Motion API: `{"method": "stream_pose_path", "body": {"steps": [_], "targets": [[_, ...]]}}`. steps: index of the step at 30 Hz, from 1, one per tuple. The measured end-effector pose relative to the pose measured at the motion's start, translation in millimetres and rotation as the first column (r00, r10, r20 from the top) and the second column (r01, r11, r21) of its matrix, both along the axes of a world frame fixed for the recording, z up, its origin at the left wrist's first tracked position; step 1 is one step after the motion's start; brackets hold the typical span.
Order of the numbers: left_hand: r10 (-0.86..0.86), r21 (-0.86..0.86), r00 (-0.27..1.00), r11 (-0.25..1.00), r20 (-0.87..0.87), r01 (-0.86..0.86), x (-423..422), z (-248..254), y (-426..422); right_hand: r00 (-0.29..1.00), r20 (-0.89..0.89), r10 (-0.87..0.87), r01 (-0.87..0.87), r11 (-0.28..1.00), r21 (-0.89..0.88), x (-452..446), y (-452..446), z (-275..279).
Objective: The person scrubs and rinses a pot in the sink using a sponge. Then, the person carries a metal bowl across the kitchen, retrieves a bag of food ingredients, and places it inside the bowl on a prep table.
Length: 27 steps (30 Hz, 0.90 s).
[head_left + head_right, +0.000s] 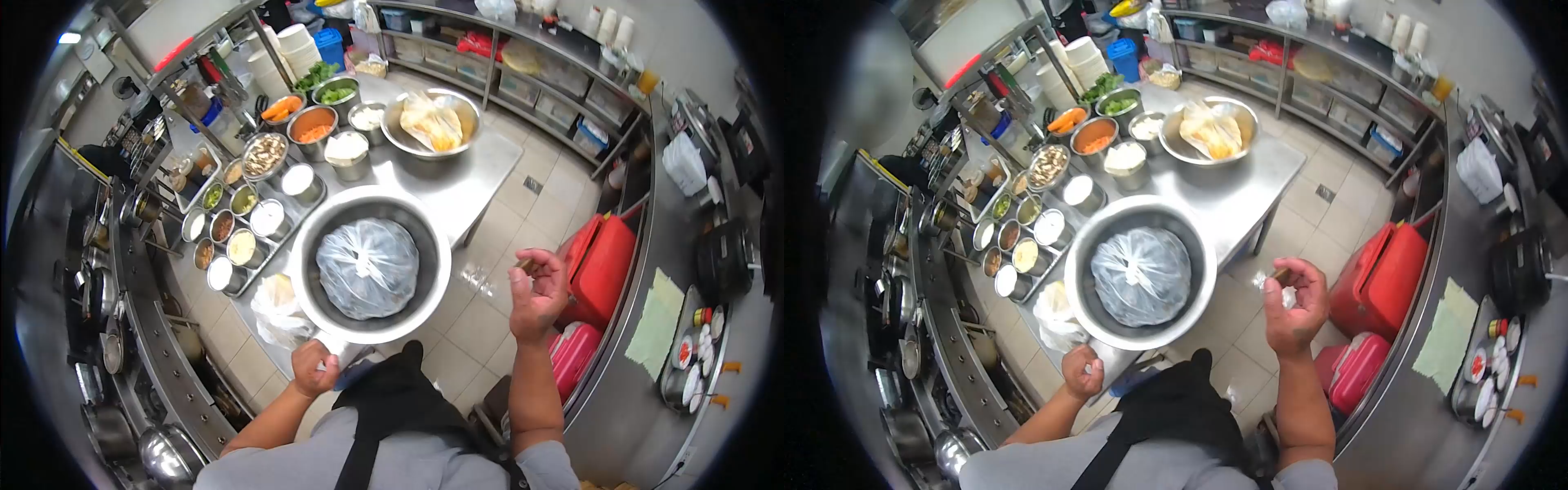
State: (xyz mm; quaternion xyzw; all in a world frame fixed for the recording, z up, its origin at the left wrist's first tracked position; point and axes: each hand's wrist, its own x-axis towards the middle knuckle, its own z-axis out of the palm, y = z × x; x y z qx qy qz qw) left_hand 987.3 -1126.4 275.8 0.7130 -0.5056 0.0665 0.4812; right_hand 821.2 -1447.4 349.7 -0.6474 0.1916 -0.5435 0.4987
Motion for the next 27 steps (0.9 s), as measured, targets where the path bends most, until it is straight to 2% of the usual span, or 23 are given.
{"method": "stream_pose_path", "body": {"steps": [1, 2, 3, 4, 5, 6, 7, 9, 12, 13, 15, 17, 18, 21, 22, 23, 25, 27], "targets": [[-0.028, 0.012, 0.999, 1.0, 0.023, 0.028, 5, 23, -14, 0.999, -0.036, 0.029, -0.03, 0.999, -0.014, 18, 8, 15], [0.021, -0.005, 0.999, 1.0, -0.024, -0.021, 10, 36, -37, 0.995, -0.073, 0.063, -0.063, 0.998, -0.007, 36, 12, 23], [0.071, 0.09, 0.992, 0.994, -0.103, -0.061, 12, 48, -69, 0.991, -0.091, 0.095, -0.096, 0.995, -0.004, 53, 7, 24], [0.11, 0.22, 0.991, 0.971, -0.081, -0.09, 22, 45, -94, 0.984, -0.105, 0.146, -0.147, 0.989, -0.008, 73, 8, 25], [0.083, 0.318, 0.995, 0.943, 0.058, -0.097, 33, 42, -115, 0.974, -0.122, 0.191, -0.193, 0.981, -0.008, 91, 11, 29], [-0.008, 0.535, 1.0, 0.845, -0.001, 0.007, 37, 46, -131, 0.974, -0.079, 0.212, -0.214, 0.977, -0.017, 106, 14, 37], [-0.066, 0.646, 0.989, 0.762, 0.132, -0.035, 31, 46, -139, 0.972, -0.084, 0.221, -0.226, 0.973, -0.047, 116, 15, 42], [-0.179, 0.758, 0.95, 0.647, 0.255, -0.081, 34, 46, -149, 0.966, -0.07, 0.25, -0.256, 0.963, -0.083, 133, 16, 46], [-0.154, 0.596, 0.909, 0.794, 0.388, -0.12, 48, 16, -150, 0.921, -0.268, 0.282, -0.296, 0.955, -0.01, 149, 7, 22], [-0.123, 0.627, 0.932, 0.769, 0.341, -0.128, 46, 11, -149, 0.888, -0.346, 0.302, -0.318, 0.948, 0.011, 155, 3, 8], [-0.045, 0.674, 0.965, 0.724, 0.26, -0.148, 50, 4, -152, 0.737, -0.587, 0.333, -0.394, 0.919, 0.027, 159, -9, -10], [-0.009, 0.695, 0.97, 0.699, 0.242, -0.167, 49, 9, -152, 0.713, -0.638, 0.291, -0.474, 0.87, -0.134, 164, -16, -16], [0.007, 0.711, 0.973, 0.681, 0.231, -0.174, 50, 13, -152, 0.679, -0.653, 0.336, -0.545, 0.826, -0.141, 166, -21, -18], [-0.056, 0.794, 0.988, 0.603, 0.141, -0.079, 60, 25, -154, 0.567, -0.798, 0.204, -0.73, 0.573, -0.372, 176, -38, -25], [-0.058, 0.747, 0.988, 0.662, 0.143, -0.069, 61, 30, -157, 0.449, -0.881, 0.149, -0.794, 0.518, -0.317, 180, -41, -22], [-0.007, 0.739, 0.995, 0.67, 0.097, -0.067, 64, 30, -159, 0.417, -0.904, 0.091, -0.819, 0.468, -0.331, 183, -42, -22], [0.091, 0.726, 0.996, 0.684, 0.013, -0.072, 70, 25, -161, 0.369, -0.929, -0.028, -0.86, 0.368, -0.353, 182, -45, -30], [0.173, 0.621, 0.985, 0.773, -0.007, -0.132, 81, 38, -161, 0.398, -0.917, 0.005, -0.875, 0.302, -0.378, 184, -54, -31]]}}
